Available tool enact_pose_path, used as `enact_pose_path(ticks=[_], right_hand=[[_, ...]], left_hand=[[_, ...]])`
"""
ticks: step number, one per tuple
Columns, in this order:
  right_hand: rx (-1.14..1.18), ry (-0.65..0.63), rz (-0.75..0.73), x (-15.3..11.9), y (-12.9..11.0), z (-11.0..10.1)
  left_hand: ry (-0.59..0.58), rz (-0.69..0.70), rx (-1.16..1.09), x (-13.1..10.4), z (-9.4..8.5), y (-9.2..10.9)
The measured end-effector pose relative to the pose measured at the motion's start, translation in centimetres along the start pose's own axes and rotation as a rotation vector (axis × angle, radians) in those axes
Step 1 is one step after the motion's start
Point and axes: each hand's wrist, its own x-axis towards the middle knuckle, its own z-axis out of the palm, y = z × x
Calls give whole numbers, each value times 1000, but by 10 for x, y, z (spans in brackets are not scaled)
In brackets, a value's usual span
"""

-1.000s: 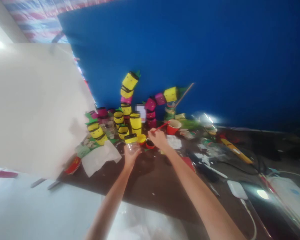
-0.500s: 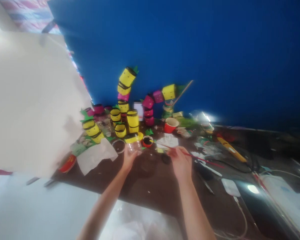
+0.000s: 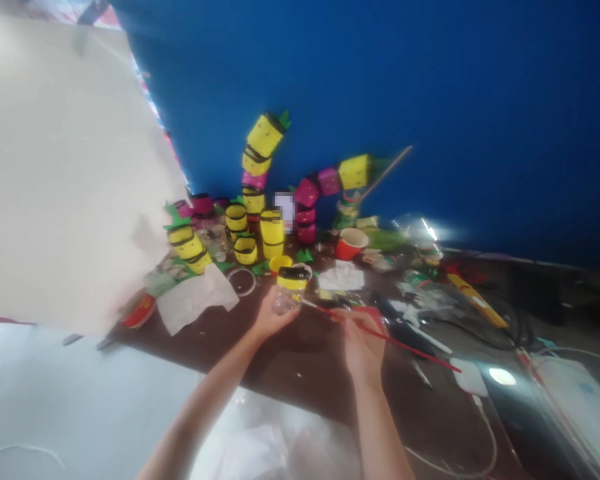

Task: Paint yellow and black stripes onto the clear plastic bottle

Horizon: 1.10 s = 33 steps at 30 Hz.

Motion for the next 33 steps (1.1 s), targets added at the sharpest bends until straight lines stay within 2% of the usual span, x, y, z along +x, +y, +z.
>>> enact_pose_path(ticks=[3, 10, 14, 19, 26, 33], right_hand=[[-28, 23, -18, -3, 6, -2], [-119, 53, 12, -8, 9, -5], [-236, 44, -43, -10, -4, 4], [-281, 19, -174, -19, -16, 18], [-275, -80, -253, -28, -10, 26], [-289, -63, -249, -29, -8, 27]], left_hand=[[-74, 8, 21, 1, -2, -5], [-91, 93, 150, 1, -4, -7], [-38, 91, 220, 0, -4, -5], [3, 161, 303, -3, -2, -6], [72, 240, 283, -6, 1, -2], [68, 257, 317, -8, 1, -3]])
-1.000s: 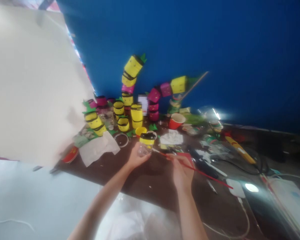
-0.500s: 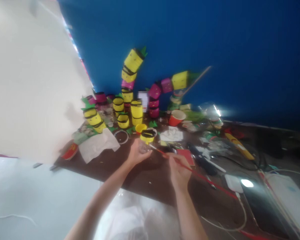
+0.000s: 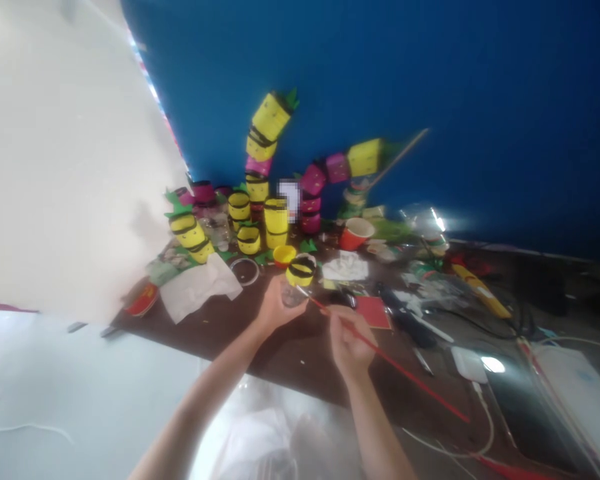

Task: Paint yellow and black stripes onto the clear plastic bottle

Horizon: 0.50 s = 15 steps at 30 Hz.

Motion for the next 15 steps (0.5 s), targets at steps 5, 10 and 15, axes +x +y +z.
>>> enact_pose_path(ticks=[5, 10, 15], right_hand=[[-12, 19, 17, -1, -1, -2], [-41, 25, -26, 1, 0, -6], [-37, 32, -27, 1, 1, -9]], left_hand=[[-5, 67, 77, -1, 1, -4], [-16, 112, 150, -2, 2, -8], [-13, 159, 161, -2, 2, -10]])
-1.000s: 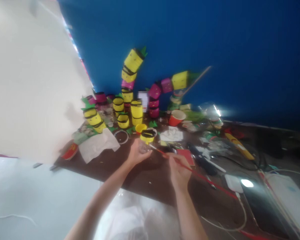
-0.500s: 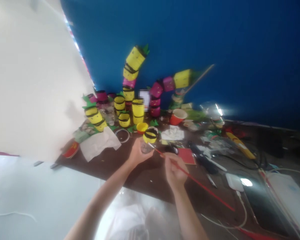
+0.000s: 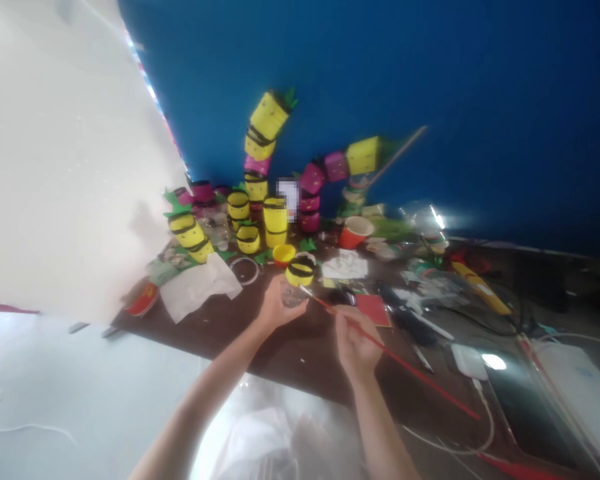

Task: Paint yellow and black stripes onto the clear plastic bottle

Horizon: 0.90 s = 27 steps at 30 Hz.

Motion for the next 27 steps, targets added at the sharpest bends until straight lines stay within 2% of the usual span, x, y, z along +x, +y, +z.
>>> enact_pose_path(ticks=[4, 14, 20, 22, 27], right_hand=[[-39, 5, -32, 0, 0, -3], [-53, 26, -66, 1, 3, -10], [-13, 98, -34, -3, 5, -18], [-4, 111, -45, -4, 3, -20], [-5, 27, -24, -3, -7, -21]], left_hand=[[6, 22, -15, 0, 0, 0], [-15, -45, 4, 1, -2, 4], [0, -110, -21, 1, -4, 6], [6, -86, -21, 1, -5, 5], [24, -36, -45, 2, -5, 4]])
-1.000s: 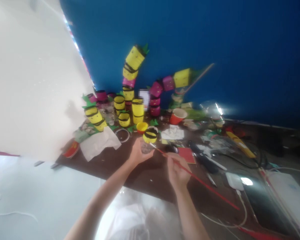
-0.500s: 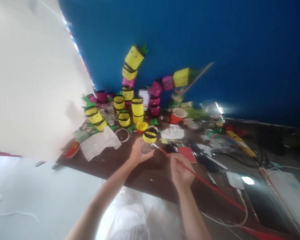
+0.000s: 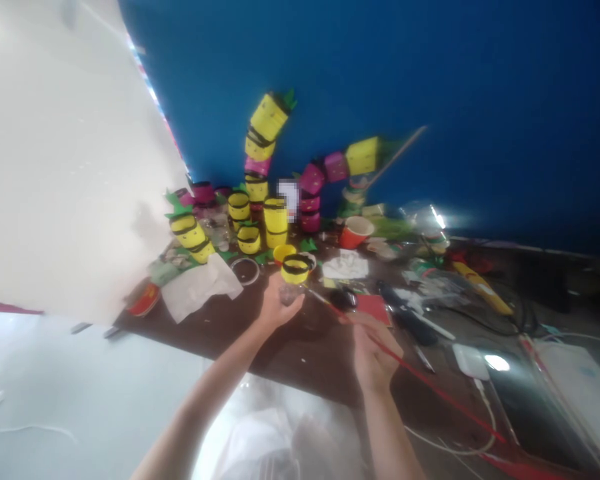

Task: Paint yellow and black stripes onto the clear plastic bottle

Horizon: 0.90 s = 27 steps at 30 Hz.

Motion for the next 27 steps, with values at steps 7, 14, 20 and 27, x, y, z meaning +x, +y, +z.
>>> enact_pose_path(ticks=[7, 14, 20, 27], right_hand=[[-38, -149, -5, 0, -12, 10], [-98, -131, 23, 0, -16, 13], [-133, -116, -8, 0, -8, 10], [-134, -91, -34, -2, -5, 5]], left_hand=[[67, 18, 0, -1, 3, 1], [71, 37, 31, -1, 3, 4], [73, 37, 34, -1, 4, 4], [90, 7, 22, 0, 5, 5]])
